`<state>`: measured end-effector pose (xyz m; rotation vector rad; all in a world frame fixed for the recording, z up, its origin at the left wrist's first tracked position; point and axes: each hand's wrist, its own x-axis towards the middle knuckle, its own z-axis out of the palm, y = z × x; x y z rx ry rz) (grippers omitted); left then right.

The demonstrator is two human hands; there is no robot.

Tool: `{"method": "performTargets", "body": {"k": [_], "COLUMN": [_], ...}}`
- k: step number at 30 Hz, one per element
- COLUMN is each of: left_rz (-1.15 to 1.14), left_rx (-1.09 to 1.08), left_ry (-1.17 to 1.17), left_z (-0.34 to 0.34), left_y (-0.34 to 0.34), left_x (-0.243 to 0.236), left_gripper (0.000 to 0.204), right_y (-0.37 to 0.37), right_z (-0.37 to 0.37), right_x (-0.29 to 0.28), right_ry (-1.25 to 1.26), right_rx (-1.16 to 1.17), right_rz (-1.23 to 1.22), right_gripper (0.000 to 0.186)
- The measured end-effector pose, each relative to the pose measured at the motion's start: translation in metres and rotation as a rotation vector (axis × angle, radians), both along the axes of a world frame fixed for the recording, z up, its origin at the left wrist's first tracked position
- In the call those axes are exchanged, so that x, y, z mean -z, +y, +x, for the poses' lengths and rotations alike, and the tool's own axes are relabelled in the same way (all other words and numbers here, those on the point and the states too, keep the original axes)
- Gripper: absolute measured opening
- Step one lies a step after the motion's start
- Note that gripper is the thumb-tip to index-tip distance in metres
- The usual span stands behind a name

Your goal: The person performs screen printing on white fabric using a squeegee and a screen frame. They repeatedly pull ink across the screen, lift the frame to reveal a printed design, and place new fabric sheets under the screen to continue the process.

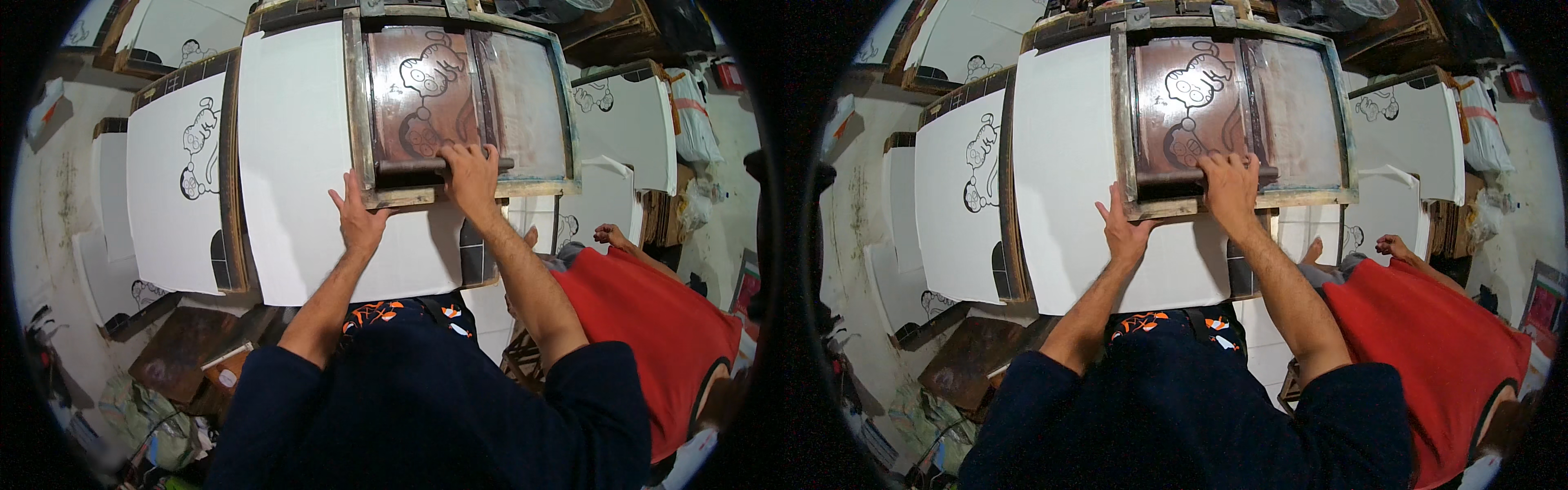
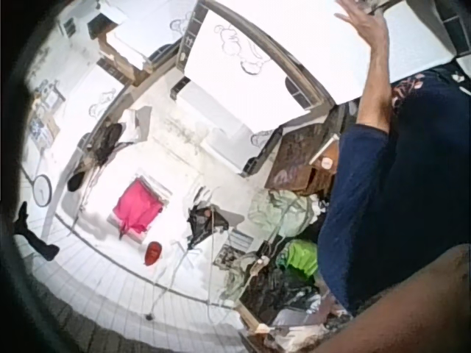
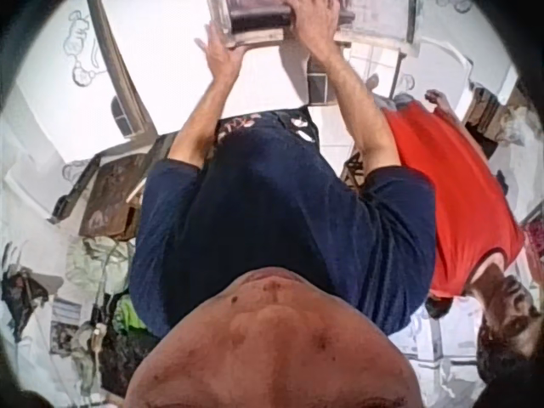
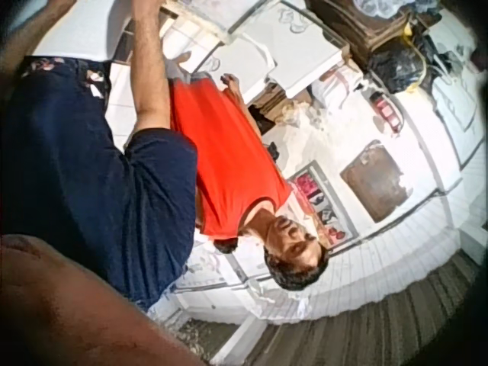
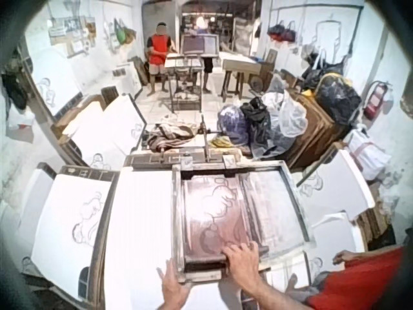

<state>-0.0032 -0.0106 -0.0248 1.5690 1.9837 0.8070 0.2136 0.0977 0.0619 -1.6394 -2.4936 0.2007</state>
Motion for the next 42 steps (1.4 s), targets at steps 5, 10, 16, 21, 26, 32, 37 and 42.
{"method": "performTargets", "body": {"k": [5,10,16,21,26,32,37,42], "left_rz": [0.004,-0.009,-0.030,-0.076,-0.070,-0.070,-0.051,0.092], "left_rx": [-0.034,-0.045,-0.084,-0.091,-0.098,-0.102,-0.095,-0.085], "left_ry": [-0.246,-0.275,-0.261,-0.276,-0.317,-0.341,-0.334,-0.415], "left_z": [0.002,0.003,0.005,0.005,0.005,0.004,0.005,0.005], "left_y": [-0.005,0.000,0.001,0.002,0.003,0.001,0.002,0.014], "left_x": [-0.018,-0.023,-0.027,-0.032,-0.037,-0.031,-0.036,-0.097], "left_gripper": [0.111,0.111,0.110,0.111,0.111,0.112,0.114,0.122], "right_y": [0.035,0.021,0.059,0.233,0.350,0.211,0.037,-0.013], "right_z": [0.006,0.007,0.011,-0.011,-0.039,-0.011,0.010,0.019], "right_x": [-0.025,-0.035,-0.012,0.022,0.029,0.009,-0.013,-0.035], "right_ry": [0.074,-0.027,0.023,-0.019,-0.090,0.143,0.162,0.309], "right_rx": [-0.047,-0.072,-0.130,-0.130,-0.089,-0.081,0.005,0.100], "right_rz": [-0.037,-0.221,-0.099,0.089,0.122,0.342,0.124,0.394], "right_gripper": [0.035,0.038,0.041,0.045,0.045,0.051,0.055,0.049]}}
